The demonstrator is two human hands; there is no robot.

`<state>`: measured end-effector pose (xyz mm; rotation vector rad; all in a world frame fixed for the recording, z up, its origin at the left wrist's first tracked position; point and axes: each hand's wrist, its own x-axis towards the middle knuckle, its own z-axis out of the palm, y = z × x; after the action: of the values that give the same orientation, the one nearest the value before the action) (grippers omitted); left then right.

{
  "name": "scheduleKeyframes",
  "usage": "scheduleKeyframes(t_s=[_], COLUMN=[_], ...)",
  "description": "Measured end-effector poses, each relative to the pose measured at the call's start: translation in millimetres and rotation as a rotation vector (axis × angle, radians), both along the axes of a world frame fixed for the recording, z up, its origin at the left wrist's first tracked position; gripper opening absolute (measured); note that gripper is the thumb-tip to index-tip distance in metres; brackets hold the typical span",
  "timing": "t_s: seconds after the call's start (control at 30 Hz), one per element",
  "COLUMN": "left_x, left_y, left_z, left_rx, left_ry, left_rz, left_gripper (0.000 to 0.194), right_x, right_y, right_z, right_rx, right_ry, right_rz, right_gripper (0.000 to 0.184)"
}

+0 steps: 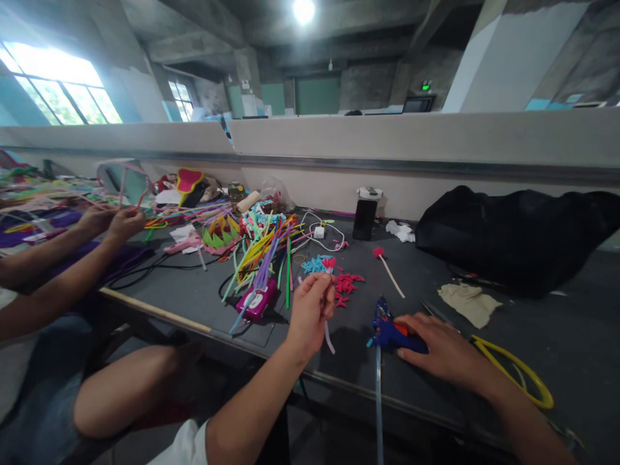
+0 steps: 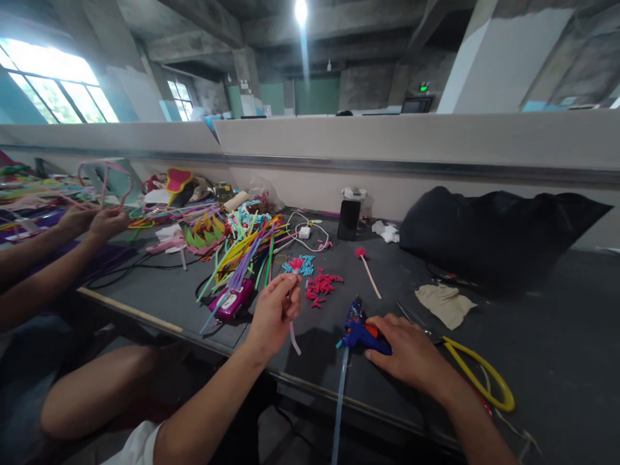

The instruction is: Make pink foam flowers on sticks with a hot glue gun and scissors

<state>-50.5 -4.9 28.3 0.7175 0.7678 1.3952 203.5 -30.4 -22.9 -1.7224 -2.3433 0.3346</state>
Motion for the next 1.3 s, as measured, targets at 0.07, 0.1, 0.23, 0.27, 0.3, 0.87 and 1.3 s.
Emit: scheduleKeyframes(t_s=[0.07,0.1,0.23,0.27,0.3,0.87,1.3], left_x=[1.6,2.4,4.8,5.1,5.3,10.6,28.3], left_y=[0.5,0.6,0.5,0.3,0.3,-0.1,-13.9], left_z=[-1.0,-1.5,-3.4,-3.9,-4.4,-12.0,-19.9], left_rx=[0.003,0.005,0.014,0.013,0.014,-0.002,-0.025], left_ry=[0.007,0.010,0.002,-0.003,-0.006,0.070,0.160], left_rz=[-0.011,-0.017,-0.031,-0.035,-0.040,-0.047,-0.176], left_gripper=[0.030,0.031,0.031,0.031,0.031,0.028,0.026], right_x=[-6.1,-13.0,-58.2,-70.4,-81.6,-82.6,-72.7], right_y=[2.3,4.8,23.0,28.5,33.7,19.8,-1.8], right_z=[5.7,9.2,17.4,16.7,14.9,23.1,55.4], right_rx=[0.071,0.108,0.231,0.233,0.233,0.253,0.393], right_ry=[0.024,0.050,0.082,0.069,0.052,0.403,0.648], right_rz=[0.027,0.039,0.007,0.011,0.016,-0.112,-0.034], right_gripper=[0.035,0.030,0.024,0.023,0.021,0.015,0.016])
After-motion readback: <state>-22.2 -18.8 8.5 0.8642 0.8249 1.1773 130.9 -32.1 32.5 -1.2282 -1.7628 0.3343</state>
